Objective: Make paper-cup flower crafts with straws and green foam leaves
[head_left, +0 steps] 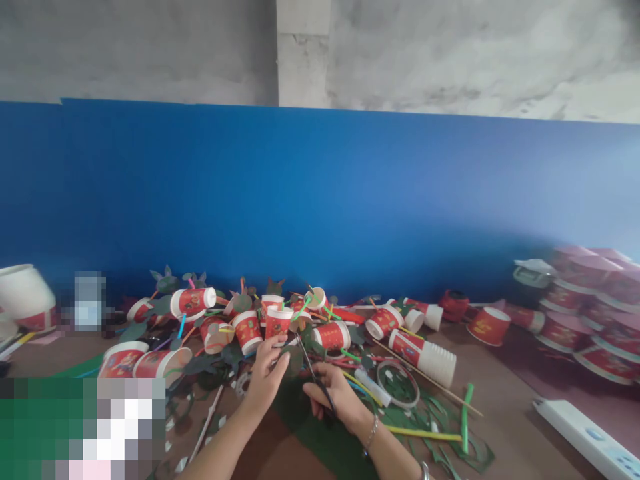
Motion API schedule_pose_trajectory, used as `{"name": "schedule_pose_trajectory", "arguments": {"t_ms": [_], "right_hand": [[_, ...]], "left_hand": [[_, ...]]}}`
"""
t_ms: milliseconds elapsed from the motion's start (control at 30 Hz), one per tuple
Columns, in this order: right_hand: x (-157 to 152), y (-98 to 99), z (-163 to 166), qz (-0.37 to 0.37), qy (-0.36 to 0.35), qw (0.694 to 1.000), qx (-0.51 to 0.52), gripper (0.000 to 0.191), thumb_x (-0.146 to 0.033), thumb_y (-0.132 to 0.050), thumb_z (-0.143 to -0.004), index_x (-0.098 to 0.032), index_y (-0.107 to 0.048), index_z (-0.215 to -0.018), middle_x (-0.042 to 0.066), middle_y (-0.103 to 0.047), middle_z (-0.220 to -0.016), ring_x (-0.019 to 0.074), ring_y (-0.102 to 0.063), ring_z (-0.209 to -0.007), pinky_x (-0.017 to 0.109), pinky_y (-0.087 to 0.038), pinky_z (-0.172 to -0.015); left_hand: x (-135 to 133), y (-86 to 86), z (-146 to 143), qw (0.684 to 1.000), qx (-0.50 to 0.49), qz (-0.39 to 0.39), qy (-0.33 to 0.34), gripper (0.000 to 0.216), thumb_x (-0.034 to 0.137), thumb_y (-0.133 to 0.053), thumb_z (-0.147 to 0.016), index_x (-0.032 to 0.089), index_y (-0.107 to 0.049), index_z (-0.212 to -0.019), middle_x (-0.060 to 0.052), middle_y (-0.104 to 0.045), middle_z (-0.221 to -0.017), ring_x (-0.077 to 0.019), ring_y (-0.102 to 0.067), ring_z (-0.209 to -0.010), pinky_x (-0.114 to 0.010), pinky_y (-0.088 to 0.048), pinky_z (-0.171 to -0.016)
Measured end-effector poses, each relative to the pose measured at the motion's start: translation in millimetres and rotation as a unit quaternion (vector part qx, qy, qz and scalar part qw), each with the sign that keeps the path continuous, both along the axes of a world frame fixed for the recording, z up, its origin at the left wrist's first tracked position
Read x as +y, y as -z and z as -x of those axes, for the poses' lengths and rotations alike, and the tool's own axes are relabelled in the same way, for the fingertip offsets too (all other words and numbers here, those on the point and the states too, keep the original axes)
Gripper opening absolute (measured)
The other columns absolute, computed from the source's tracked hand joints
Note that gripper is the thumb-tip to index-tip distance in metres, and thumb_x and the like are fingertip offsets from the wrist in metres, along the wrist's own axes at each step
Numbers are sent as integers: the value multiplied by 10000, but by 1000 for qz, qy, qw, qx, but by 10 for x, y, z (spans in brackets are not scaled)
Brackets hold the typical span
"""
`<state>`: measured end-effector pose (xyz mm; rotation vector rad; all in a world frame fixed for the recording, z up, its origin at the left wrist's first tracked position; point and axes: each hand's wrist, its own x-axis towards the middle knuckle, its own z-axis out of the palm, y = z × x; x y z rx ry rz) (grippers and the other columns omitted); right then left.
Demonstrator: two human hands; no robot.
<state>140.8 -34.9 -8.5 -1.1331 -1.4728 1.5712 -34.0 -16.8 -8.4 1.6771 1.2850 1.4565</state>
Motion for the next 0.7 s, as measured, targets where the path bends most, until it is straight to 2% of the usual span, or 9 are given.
{"name": "schedule_pose_trajectory", "arguments": {"t_ms": [233,700], "right_hand": [[6,3,-3,-2,-16,1000,-3,436,-505,-687,-642,-138,-566,-842,-65,-530,-424,78,-446,-341,183,-344,-370],[-6,-14,-2,-8,-3,1000,-15,386,-492,-678,-649,-139,-582,-774,-69,-502,-410,66,-424,-334,176,-336,-356]], "left_hand": [[-4,-6,3,1000,19,-15,11,207,346,-546,-801,205,-697,-792,-99,-597,-1125,-265,-512,-1123,-414,-408,-976],[11,34,13,999,37,-23,16,207,320,-539,-812,201,-707,-792,-96,-592,-1126,-251,-507,-1120,-400,-403,-977]]}}
